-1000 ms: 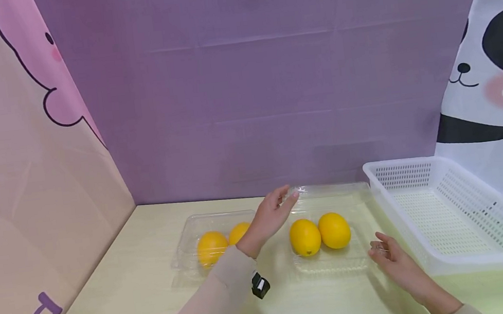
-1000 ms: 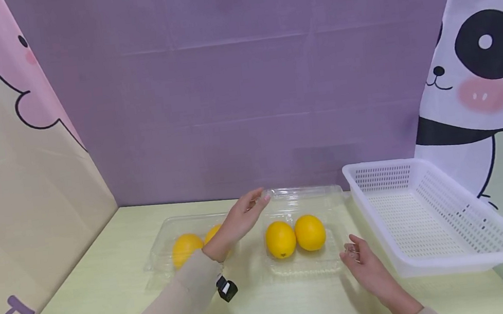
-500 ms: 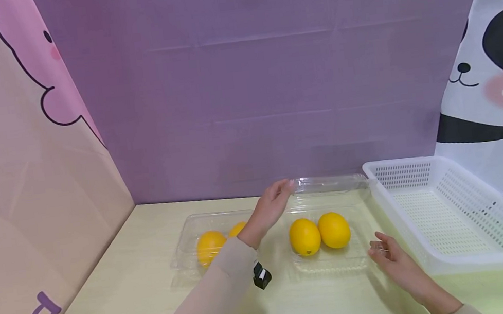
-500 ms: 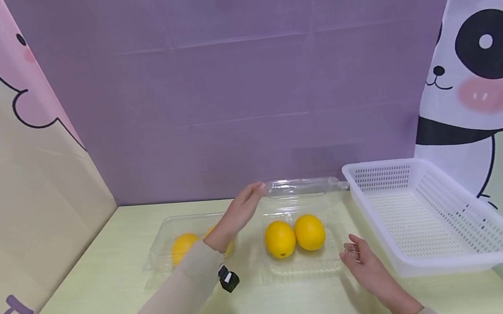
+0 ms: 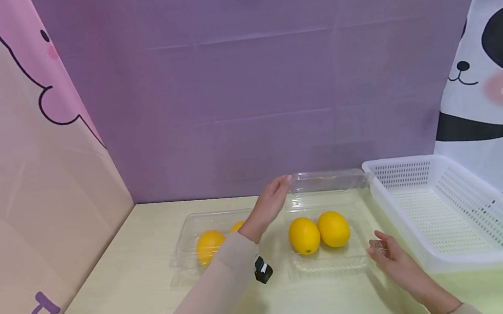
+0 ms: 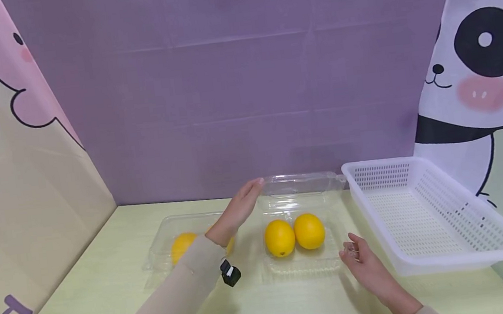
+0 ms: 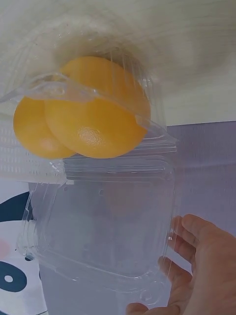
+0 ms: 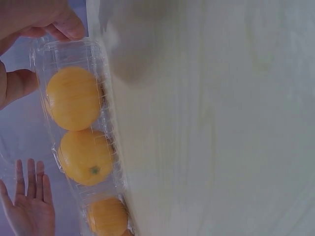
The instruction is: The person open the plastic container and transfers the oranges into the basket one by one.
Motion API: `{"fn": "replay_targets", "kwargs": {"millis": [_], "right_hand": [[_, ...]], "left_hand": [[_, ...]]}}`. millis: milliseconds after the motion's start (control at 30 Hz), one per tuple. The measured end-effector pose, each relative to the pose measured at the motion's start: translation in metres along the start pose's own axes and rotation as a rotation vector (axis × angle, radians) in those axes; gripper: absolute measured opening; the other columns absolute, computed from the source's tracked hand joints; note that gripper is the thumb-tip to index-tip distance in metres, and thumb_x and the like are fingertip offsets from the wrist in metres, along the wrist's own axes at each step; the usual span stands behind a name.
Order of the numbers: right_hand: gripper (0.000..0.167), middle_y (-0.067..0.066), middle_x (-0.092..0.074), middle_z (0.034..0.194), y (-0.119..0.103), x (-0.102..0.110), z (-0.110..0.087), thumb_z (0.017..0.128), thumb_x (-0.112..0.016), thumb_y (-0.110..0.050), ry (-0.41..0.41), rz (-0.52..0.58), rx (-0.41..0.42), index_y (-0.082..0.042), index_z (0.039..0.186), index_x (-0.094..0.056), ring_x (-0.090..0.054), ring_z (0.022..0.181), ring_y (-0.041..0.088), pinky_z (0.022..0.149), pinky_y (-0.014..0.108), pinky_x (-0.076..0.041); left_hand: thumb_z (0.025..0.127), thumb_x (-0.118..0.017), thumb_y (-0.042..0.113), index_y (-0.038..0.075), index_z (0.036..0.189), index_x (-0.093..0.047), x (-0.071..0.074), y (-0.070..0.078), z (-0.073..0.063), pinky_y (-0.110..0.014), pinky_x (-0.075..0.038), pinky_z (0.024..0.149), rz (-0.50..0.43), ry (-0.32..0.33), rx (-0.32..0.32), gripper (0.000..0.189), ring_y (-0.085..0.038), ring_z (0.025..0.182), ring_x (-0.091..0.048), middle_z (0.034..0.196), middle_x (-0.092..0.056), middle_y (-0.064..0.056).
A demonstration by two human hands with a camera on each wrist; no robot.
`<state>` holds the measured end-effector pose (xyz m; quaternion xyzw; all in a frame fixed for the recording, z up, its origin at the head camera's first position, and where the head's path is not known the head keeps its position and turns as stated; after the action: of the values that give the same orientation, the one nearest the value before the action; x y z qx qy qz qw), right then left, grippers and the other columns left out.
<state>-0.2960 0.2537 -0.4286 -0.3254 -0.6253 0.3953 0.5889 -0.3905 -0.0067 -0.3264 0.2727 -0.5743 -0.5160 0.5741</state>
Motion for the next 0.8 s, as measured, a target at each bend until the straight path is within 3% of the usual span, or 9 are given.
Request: {"fn": "replay_targets", "kwargs": {"millis": [433,800], "right_hand": [[0.067,0.035,-0.033,0.149,0.000,0.000,0.000,0.106,-0.050,-0.023,-0.002,0.009,0.010,0.011,0.152,-0.014,-0.039,0.135,0.048,0.106,0.047,-0.043],[0.067,0.035,-0.033,0.150,0.001,0.000,0.000,0.106,-0.050,-0.024,-0.003,0.021,-0.007,0.010,0.152,-0.014,-0.040,0.134,0.046,0.105,0.044,-0.044]], "left_hand": [[0.104,-0.034,0.059,0.016,0.155,-0.037,0.002,-0.009,0.009,-0.052,-0.025,0.118,-0.045,0.016,0.075,0.067,-0.028,0.146,-0.031,0.158,-0.037,-0.006],[0.103,-0.034,0.061,0.017,0.156,-0.035,0.002,-0.012,0.015,-0.052,-0.023,0.118,-0.073,0.014,0.096,0.070,-0.027,0.147,-0.029,0.160,-0.034,-0.005]]}}
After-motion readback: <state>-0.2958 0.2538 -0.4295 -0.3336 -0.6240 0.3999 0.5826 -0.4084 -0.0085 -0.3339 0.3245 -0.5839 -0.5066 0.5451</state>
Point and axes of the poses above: each hand's wrist, its own z-axis towards the middle knuckle, its own x-axis out of the back of the hand, y = z × x, the point moved 8 cm from there along z, towards the middle knuckle
